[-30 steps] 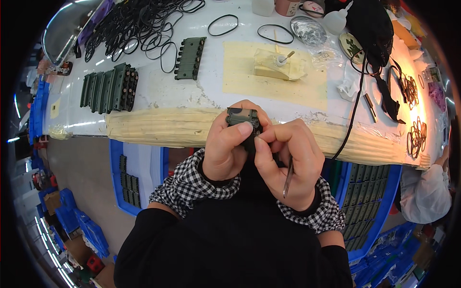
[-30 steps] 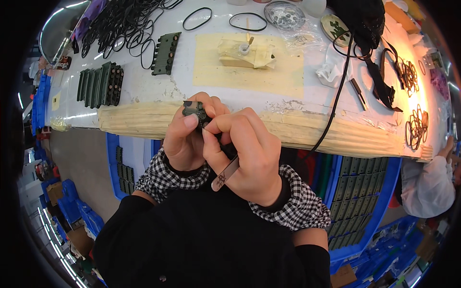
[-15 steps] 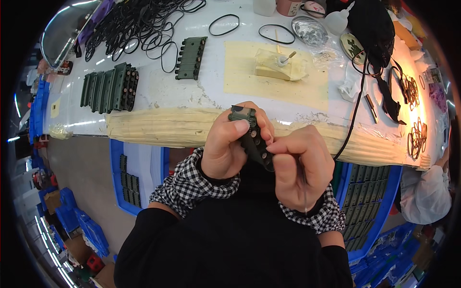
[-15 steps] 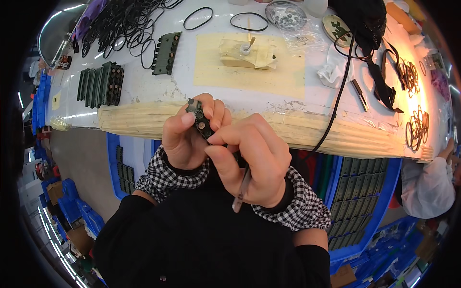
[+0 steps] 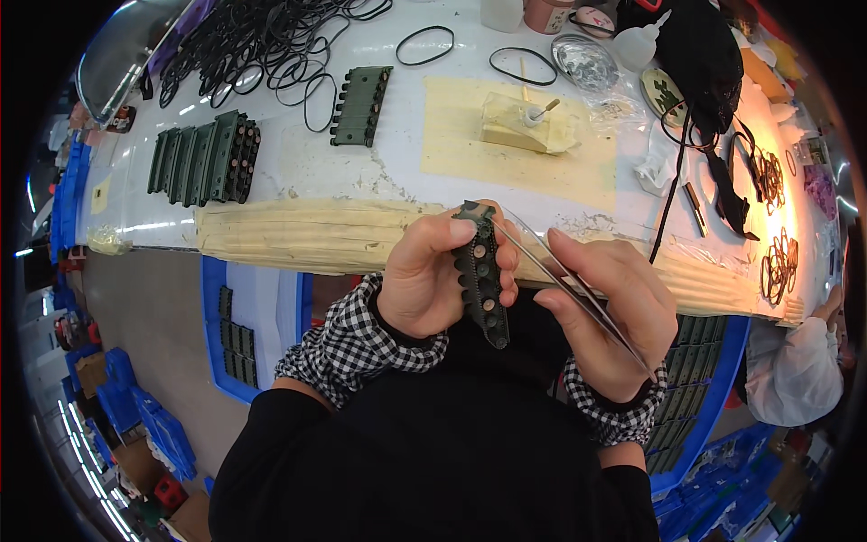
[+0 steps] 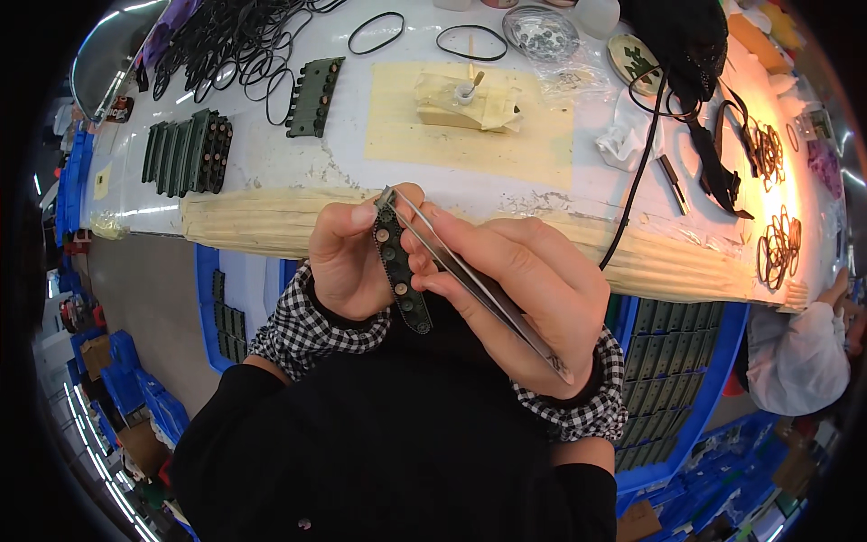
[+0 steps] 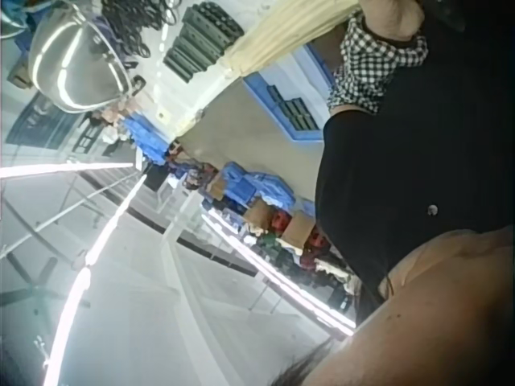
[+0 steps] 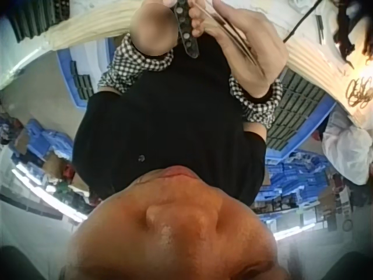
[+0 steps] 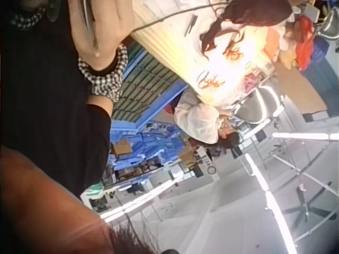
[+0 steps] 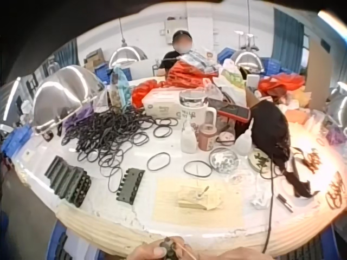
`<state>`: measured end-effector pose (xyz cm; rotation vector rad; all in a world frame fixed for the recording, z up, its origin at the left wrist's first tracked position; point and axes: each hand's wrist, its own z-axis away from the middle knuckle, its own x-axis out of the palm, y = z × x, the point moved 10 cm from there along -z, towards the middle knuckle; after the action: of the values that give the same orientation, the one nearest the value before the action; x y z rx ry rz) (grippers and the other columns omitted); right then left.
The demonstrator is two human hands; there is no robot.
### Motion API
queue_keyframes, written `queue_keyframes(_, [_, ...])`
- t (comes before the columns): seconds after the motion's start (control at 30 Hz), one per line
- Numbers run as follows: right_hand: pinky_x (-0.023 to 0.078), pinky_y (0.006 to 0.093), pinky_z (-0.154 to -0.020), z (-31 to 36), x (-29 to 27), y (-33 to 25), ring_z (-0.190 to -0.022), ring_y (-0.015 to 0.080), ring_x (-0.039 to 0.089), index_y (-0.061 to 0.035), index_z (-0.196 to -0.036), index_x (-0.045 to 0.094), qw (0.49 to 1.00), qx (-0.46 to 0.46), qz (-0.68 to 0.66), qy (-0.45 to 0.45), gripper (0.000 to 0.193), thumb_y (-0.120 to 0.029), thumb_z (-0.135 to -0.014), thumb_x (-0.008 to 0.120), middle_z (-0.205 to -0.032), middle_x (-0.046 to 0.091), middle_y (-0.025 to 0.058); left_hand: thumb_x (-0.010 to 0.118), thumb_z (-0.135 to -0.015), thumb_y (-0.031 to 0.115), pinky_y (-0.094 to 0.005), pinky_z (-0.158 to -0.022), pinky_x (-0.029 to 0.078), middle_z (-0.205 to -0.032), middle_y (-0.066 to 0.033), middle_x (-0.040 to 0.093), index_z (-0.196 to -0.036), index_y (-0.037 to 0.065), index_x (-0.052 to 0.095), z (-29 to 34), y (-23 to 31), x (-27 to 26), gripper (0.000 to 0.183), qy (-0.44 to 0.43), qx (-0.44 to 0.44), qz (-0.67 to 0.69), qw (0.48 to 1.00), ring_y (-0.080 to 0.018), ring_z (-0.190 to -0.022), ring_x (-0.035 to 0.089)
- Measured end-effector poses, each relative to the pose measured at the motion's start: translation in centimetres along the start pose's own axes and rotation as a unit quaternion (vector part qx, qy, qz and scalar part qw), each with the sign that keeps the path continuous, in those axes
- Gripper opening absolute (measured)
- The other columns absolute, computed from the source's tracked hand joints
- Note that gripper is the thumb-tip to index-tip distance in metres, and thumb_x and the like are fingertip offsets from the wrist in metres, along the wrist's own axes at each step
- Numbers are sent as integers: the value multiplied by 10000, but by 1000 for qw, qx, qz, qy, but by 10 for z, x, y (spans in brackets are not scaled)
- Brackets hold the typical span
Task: Assembling small toy components using tweezers and manual handling.
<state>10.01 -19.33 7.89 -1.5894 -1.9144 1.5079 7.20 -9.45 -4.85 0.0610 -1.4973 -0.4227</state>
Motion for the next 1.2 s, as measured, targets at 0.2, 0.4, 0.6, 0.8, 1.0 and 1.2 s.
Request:
queue_keyframes(0.2, [546,273,-683,2,3,3,-765,191,673,54,-1069,647,994,-54,-93,7,287,-92,-830,712,-909,687,140,522,-902,240,-390,-693,546,-861,-112,613,-1018,32,501,2,-5,4,239,-7,-16,35,999,-231,-743,637])
queue_keyframes(0.4, [554,275,-661,-2,4,5,-740,192,679,59,-1079,633,989,-35,-141,9,259,-119,-892,655,-910,686,153,521,-905,248,-390,-687,541,-844,-111,609,-1030,33,500,3,-7,7,249,-6,-24,47,999,-237,-727,622])
queue_keyframes(0.6, [546,273,-663,-3,4,6,-746,188,676,48,-1067,638,990,-31,-136,4,217,-97,-906,641,-907,688,147,526,-901,265,-384,-677,532,-844,-113,608,-1001,27,511,3,-7,9,259,-13,-30,39,999,-233,-721,606])
queue_keyframes(0.8, [534,276,-664,-3,3,9,-750,185,668,38,-1025,651,992,-44,-114,20,160,-55,-896,648,-895,690,137,551,-886,254,-376,-680,538,-839,-110,610,-1004,20,514,2,-3,7,265,-1,-17,15,1000,-234,-725,609])
queue_keyframes(1.0, [532,253,-609,0,6,6,-684,163,655,43,-999,651,995,-43,-88,32,128,-28,-892,646,-882,685,136,535,-878,292,-359,-679,521,-839,-100,604,-939,26,508,3,4,2,274,34,18,-88,995,-214,-764,622])
queue_keyframes(1.2, [544,250,-612,4,10,11,-687,159,653,59,-1013,627,991,-29,-122,43,147,-58,-926,608,-901,673,147,522,-884,286,-354,-671,519,-842,-97,610,-935,26,515,2,5,-1,265,41,24,-95,994,-210,-765,616])
